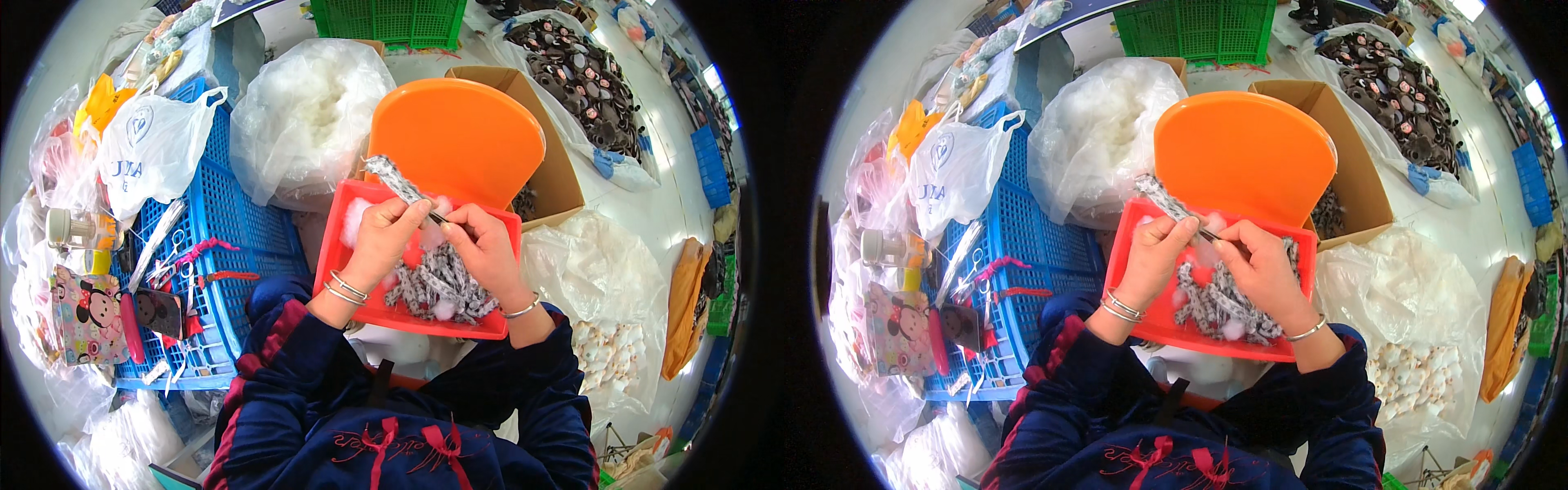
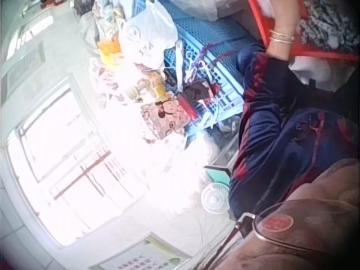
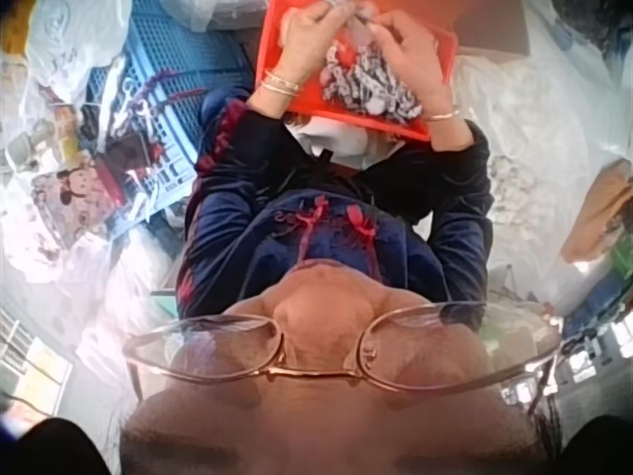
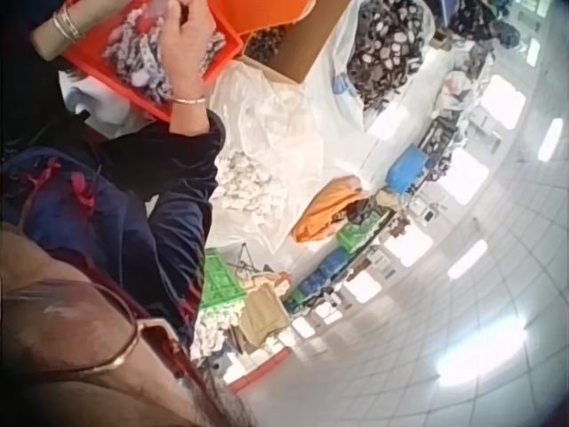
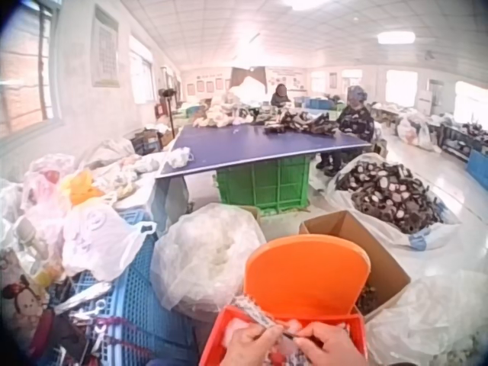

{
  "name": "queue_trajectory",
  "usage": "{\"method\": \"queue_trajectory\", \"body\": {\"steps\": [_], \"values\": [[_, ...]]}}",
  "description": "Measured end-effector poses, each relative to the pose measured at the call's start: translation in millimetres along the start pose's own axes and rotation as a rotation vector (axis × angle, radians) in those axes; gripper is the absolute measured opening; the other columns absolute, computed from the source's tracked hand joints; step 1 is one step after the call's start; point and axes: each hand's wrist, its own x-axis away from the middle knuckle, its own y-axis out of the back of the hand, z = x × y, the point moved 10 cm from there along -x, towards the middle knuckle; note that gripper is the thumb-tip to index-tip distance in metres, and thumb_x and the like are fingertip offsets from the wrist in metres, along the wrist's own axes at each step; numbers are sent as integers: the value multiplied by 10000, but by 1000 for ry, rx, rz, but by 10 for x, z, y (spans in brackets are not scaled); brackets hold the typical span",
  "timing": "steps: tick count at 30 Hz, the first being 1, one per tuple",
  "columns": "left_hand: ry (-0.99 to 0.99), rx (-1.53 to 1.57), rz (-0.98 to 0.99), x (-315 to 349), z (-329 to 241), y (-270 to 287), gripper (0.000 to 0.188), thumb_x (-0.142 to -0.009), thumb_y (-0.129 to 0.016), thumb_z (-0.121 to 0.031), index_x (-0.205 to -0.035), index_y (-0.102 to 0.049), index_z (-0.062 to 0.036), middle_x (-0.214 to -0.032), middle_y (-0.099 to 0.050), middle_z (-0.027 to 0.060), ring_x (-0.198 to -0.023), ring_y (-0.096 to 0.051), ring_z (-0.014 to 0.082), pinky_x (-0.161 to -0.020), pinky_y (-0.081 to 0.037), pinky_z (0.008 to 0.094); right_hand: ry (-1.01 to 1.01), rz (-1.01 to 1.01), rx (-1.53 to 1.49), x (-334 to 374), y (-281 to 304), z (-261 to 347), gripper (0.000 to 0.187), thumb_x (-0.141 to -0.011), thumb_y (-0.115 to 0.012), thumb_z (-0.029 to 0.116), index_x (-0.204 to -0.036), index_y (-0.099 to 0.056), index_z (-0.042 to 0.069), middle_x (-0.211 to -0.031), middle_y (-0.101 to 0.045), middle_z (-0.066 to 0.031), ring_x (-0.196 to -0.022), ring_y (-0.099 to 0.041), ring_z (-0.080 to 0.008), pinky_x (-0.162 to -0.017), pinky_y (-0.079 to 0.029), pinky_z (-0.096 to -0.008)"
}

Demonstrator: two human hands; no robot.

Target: The person sits on the floor and uses a metal tool to insert white cotton into a grey and white patterned fabric tube. The person repeatedly picks up cotton, inserts it into the tube, and adjusts the fabric while working over a red tray.

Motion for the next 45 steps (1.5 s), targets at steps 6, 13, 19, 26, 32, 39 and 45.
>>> {"method": "queue_trajectory", "body": {"steps": [6,13,19,26,32,39,45], "values": [[-5,334,-41,-130,55,243,157,-961,-617,-156,-972,-691,-17,-925,-684,13,-769,-572,53,-734,-476,217,-110,22,-6,-71,368,-54,77,-912,-631,67,-909,-596,-1,-727,-564,36,-621,-478,-28,-560,-390,-194],[35,438,45,-131,72,189,149,-970,-600,-151,-1004,-680,-29,-930,-677,23,-776,-592,66,-723,-483,225,-294,219,-327,-7,63,-232,81,-930,-612,83,-946,-594,6,-777,-569,35,-663,-490,-23,-594,-412,-192],[135,414,30,-97,82,171,176,-975,-593,-169,-990,-683,-18,-876,-673,9,-743,-597,57,-667,-469,206,-204,180,-174,14,-7,-87,81,-922,-628,73,-937,-599,-1,-769,-586,22,-663,-515,-38,-592,-418,-203],[82,201,82,-109,139,150,180,-977,-575,-133,-1010,-684,7,-913,-692,39,-806,-641,109,-758,-507,257,14,85,103,-33,87,107,67,-897,-635,39,-876,-601,-15,-741,-632,-40,-667,-571,-80,-589,-445,-245],[83,-45,95,-17,143,-6,190,-964,-602,-149,-970,-700,13,-846,-684,15,-773,-599,60,-711,-477,212,-88,58,-81,25,-8,-94,65,-908,-628,40,-902,-595,-16,-730,-581,1,-636,-479,-43,-557,-393,-219],[52,257,-92,-131,94,220,157,-966,-597,-126,-957,-685,4,-827,-671,10,-712,-584,51,-663,-480,219,-127,89,-28,-39,216,-61,70,-909,-629,33,-942,-594,-18,-769,-599,5,-682,-526,-28,-590,-420,-193],[84,249,-53,-146,165,218,131,-967,-591,-111,-970,-671,-8,-900,-683,37,-752,-621,83,-688,-501,239,-1,91,101,-32,131,273,73,-913,-625,37,-940,-586,-18,-779,-631,-47,-728,-628,-86,-634,-483,-232]]}}
